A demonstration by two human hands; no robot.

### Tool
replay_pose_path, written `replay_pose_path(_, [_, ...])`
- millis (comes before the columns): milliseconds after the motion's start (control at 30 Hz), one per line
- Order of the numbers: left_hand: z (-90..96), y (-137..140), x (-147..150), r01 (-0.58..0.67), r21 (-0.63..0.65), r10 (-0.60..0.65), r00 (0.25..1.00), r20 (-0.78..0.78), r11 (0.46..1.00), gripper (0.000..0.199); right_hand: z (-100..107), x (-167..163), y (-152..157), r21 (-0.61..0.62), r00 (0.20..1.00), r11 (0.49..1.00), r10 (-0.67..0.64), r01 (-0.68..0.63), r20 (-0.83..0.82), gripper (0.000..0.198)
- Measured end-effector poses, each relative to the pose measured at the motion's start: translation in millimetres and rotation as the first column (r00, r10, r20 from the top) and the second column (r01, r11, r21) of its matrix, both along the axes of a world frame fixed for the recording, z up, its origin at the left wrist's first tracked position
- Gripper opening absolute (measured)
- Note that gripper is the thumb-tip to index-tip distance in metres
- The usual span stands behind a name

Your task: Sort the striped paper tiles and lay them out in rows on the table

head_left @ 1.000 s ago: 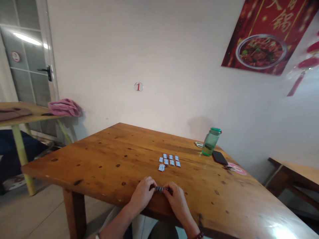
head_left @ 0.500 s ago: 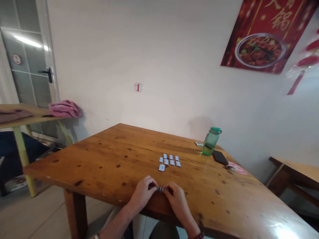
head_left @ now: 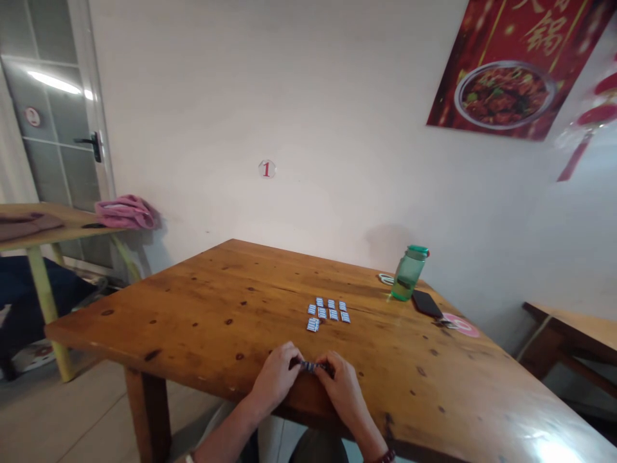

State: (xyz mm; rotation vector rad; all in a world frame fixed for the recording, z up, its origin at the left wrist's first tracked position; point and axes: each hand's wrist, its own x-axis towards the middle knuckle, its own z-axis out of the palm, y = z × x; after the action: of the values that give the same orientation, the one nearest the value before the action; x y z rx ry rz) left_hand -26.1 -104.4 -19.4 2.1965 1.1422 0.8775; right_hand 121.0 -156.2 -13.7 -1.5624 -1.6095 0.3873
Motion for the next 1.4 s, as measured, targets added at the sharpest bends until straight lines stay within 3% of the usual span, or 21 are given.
replay_pose_path(500, [1.3, -1, 0, 0.000, 0.023, 0.001, 0.999, -0.044, 1.000, 0.015, 3, -2, -1, 0.031, 1.000, 0.999, 0.014, -0.014, -0.019, 0.012])
replay_pose_path(733, [4.7, 3, 1, 0.008, -0.108, 0.011, 0.985, 0.174, 0.994, 0.008, -2, 1, 1, 0.011, 0.998, 1.000, 0.020, -0.020, -0.059, 0.011])
replay_pose_path(967, [8.5, 2, 1, 0.038, -0.176, 0.008, 0.967, 0.255, 0.984, 0.008, -5, 4, 5, -0.023, 0.989, 0.995, 0.089, -0.093, -0.115, 0.013])
replay_pose_path(1167, [7.5, 2, 2, 0.036, -0.179, 0.010, 0.969, 0.248, 0.983, 0.008, 6, 1, 1, -0.035, 0.962, 0.991, 0.116, -0.129, -0.247, 0.018])
replay_pose_path(1400, [4.0, 2, 1, 0.021, -0.147, 0.008, 0.981, 0.195, 0.989, 0.009, 5, 1, 3, -0.034, 0.965, 0.987, 0.145, -0.156, -0.221, 0.013])
